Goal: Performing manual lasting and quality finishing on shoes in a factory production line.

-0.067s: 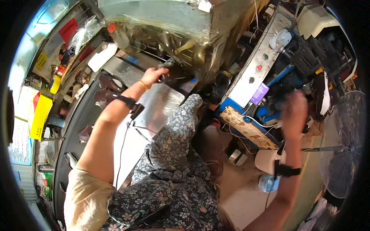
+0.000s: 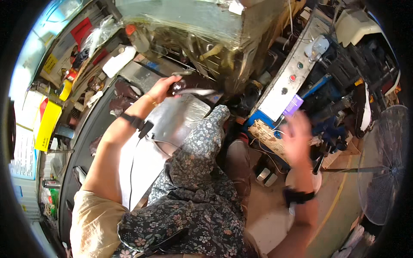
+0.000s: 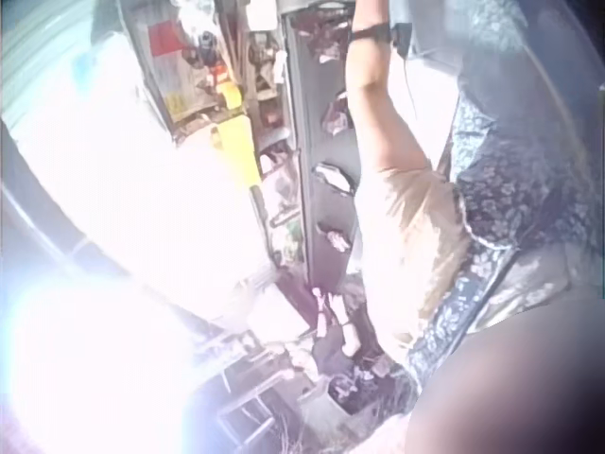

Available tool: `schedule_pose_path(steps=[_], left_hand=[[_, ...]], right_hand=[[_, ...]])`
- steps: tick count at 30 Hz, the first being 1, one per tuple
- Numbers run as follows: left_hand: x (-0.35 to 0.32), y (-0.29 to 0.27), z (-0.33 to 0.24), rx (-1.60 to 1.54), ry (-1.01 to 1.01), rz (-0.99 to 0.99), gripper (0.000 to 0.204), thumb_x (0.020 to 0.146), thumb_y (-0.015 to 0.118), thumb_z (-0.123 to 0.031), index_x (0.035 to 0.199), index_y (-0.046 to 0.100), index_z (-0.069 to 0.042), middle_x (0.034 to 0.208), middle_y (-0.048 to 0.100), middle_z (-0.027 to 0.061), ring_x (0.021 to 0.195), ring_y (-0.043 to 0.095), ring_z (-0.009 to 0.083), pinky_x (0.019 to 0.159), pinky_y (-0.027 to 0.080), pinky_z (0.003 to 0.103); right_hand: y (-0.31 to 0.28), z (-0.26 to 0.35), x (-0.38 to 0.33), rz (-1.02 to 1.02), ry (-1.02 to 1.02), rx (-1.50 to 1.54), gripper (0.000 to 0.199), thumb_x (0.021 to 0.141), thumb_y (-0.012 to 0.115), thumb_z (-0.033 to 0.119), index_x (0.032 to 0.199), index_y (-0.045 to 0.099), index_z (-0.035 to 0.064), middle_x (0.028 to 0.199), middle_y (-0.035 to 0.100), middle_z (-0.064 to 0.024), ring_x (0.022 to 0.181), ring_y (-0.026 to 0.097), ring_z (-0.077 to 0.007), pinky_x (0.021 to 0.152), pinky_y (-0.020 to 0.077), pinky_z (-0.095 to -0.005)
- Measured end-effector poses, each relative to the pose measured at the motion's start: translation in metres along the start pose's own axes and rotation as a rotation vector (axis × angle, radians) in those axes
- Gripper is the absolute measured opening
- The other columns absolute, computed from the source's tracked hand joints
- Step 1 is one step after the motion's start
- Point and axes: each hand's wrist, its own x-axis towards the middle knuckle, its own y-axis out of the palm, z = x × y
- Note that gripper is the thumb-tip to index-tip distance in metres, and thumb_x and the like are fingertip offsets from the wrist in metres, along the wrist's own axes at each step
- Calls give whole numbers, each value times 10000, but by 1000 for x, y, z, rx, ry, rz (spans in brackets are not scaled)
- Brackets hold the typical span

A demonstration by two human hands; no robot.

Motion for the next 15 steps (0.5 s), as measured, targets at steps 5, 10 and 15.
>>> schedule_pose_path(steps=[5, 10, 15], left_hand=[[-154, 12, -56, -52, 14, 218, 406, 946, 541, -396, 1155, 609, -55, 939, 693, 70, 775, 685, 159, 616, 589, 292], [-221, 52, -46, 388, -2, 229, 589, 971, 425, -549, 1201, 558, -24, 820, 651, 54, 610, 633, 128, 553, 535, 258], [-229, 96, 44, 348, 227, 41, 541, 1001, 405, -487, 1297, 546, -57, 790, 649, 60, 605, 602, 93, 598, 506, 241]], right_hand=[[66, 172, 0, 167, -275, 387, 887, 694, 830, 304, 1413, 379, 48, 1444, 373, -246, 1290, 424, -413, 1069, 361, -457], [83, 239, -28, 559, -15, 460, 792, 849, 674, 393, 1425, 281, 17, 1167, 570, -287, 1061, 574, -415, 851, 489, -444], [110, 177, -61, 752, 524, 1368, 443, 964, 552, 415, 1187, 516, 34, 1078, 586, -12, 1058, 513, -97, 870, 465, -296]])
